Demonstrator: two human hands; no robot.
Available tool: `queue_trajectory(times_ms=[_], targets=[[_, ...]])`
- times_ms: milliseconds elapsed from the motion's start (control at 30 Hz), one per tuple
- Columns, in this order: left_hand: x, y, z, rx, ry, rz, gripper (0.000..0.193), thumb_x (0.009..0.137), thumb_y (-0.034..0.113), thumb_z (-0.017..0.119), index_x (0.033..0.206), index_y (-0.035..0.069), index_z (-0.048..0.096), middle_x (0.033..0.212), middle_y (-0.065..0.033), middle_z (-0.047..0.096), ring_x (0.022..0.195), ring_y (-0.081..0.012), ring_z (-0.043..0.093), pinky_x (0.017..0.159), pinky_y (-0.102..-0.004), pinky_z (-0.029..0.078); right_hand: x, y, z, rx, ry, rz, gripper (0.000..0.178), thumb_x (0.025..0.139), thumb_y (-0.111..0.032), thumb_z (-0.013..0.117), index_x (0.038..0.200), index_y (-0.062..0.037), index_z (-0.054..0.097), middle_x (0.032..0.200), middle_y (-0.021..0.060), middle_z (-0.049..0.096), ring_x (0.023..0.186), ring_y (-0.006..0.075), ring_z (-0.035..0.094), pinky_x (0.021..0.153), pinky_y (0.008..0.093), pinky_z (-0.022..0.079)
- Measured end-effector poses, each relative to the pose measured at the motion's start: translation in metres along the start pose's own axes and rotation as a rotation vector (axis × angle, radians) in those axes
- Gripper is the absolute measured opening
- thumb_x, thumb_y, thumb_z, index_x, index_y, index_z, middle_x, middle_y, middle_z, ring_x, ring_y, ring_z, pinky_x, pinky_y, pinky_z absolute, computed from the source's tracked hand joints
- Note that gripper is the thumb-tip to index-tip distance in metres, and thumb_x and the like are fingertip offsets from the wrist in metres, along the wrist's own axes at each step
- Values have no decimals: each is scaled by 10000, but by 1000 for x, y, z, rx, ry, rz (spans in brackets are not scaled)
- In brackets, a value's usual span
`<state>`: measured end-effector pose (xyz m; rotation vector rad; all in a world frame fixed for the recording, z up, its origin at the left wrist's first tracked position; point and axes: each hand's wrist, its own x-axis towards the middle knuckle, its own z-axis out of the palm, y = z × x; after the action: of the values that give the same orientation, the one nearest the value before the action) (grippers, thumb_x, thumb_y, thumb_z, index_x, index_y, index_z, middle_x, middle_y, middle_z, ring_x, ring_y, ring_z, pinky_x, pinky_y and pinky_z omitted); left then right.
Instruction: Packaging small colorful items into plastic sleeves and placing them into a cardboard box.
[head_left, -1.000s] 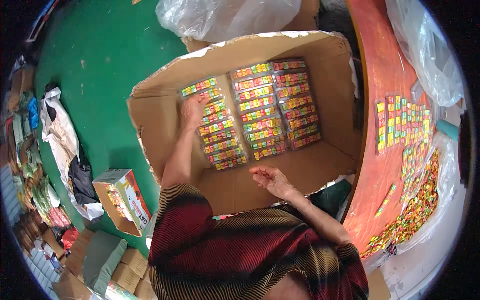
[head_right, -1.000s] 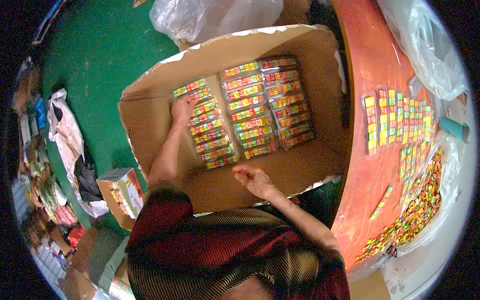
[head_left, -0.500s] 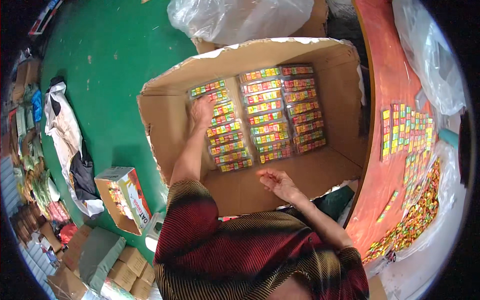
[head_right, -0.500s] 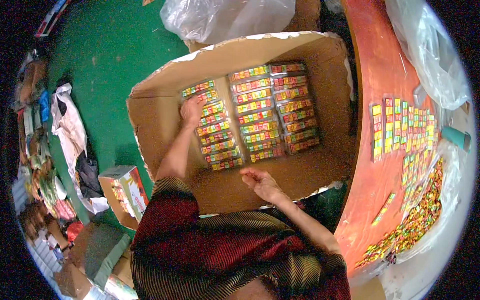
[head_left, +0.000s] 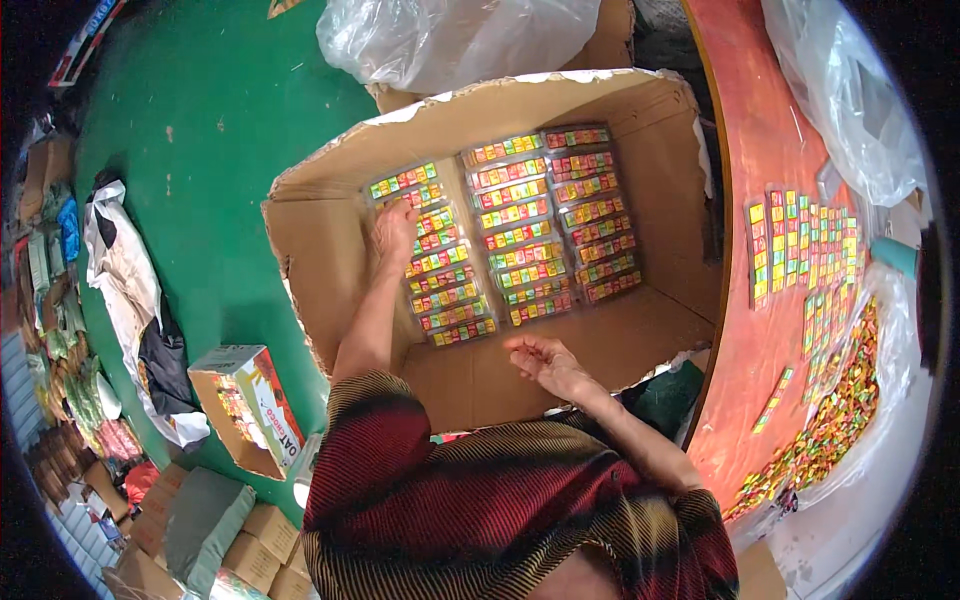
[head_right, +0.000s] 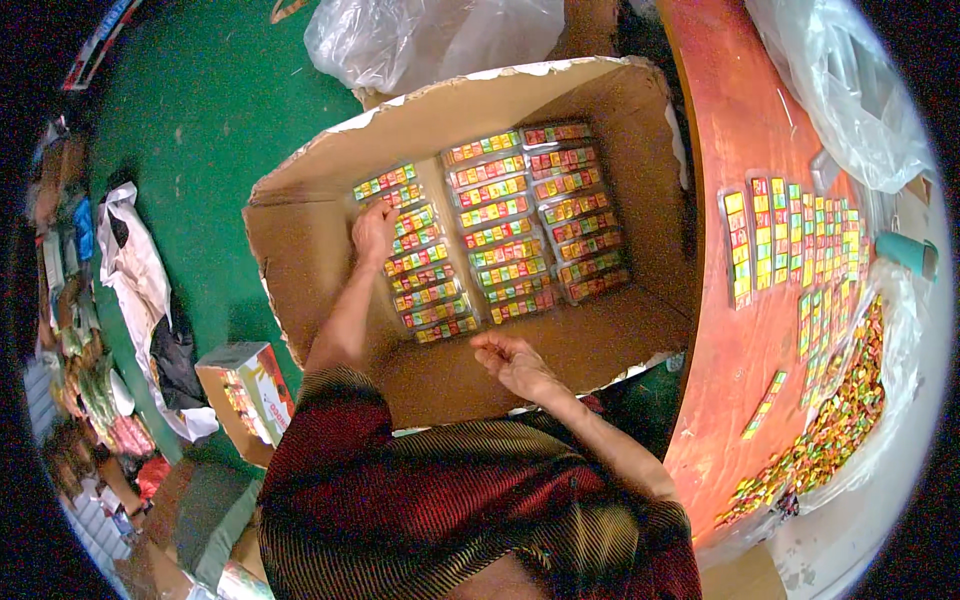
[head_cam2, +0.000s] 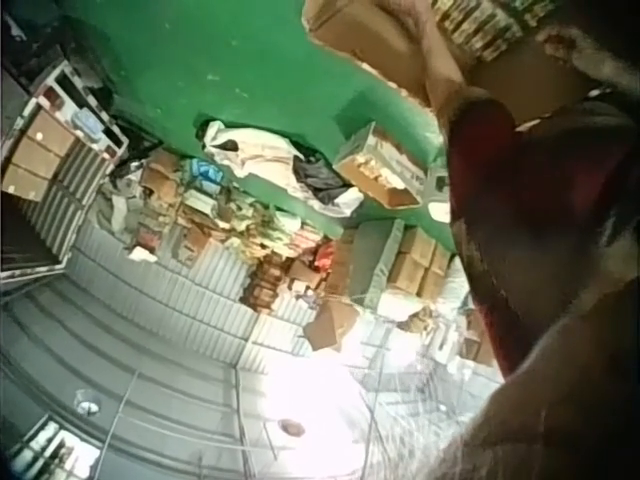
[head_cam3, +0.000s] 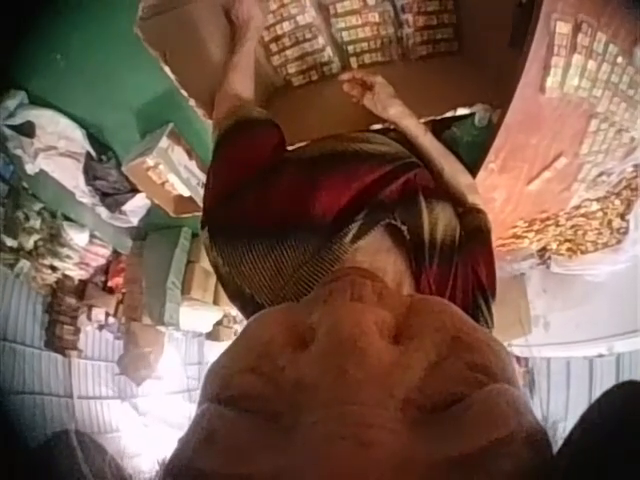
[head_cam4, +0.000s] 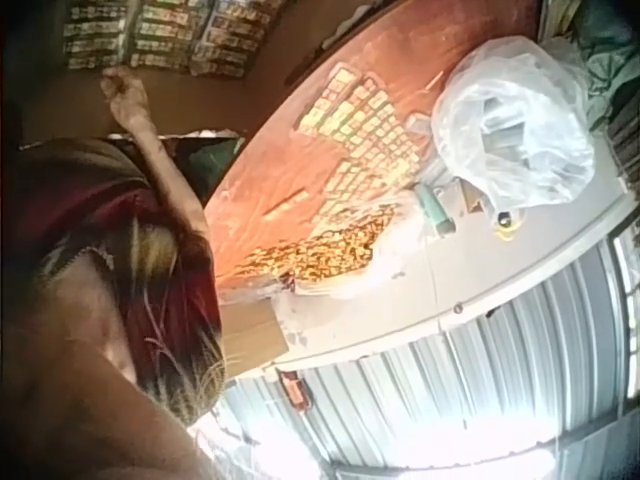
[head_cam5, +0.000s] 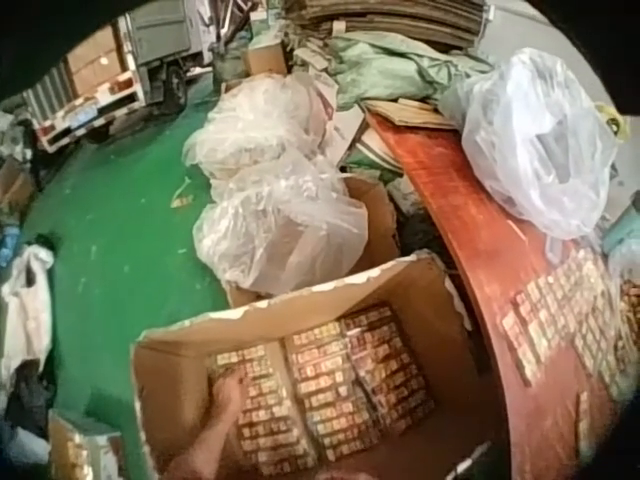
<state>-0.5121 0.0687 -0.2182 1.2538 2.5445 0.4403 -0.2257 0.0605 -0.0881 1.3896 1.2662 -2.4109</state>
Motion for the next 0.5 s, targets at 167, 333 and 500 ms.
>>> queue_trajectory(times_ms=[167,333,500], targets=[[6,7,-6,194,153,157,149,779,163,533,875,57,575,910,-104,552,893,-277,512,722,-389,430,0,-3,-1,-32,10,1,142,837,-54,518,966,-76,574,686,-58,486,603,42,404,546,184,368],[10,-1,-5,287,5,245,297,828,163,462,1109,81,513,1173,-131,459,1111,-332,386,873,-465,336,4,5,-6,-76,-63,23,185,852,-150,530,1026,-96,561,789,-56,521,720,38,467,653,213,421],[-14,18,5,267,95,177,383,838,212,459,1191,63,441,1282,-161,350,1181,-353,311,919,-482,296,-1,-3,-4,-107,12,-53,180,856,-132,519,1025,-85,559,822,-43,534,752,49,483,674,224,437]])
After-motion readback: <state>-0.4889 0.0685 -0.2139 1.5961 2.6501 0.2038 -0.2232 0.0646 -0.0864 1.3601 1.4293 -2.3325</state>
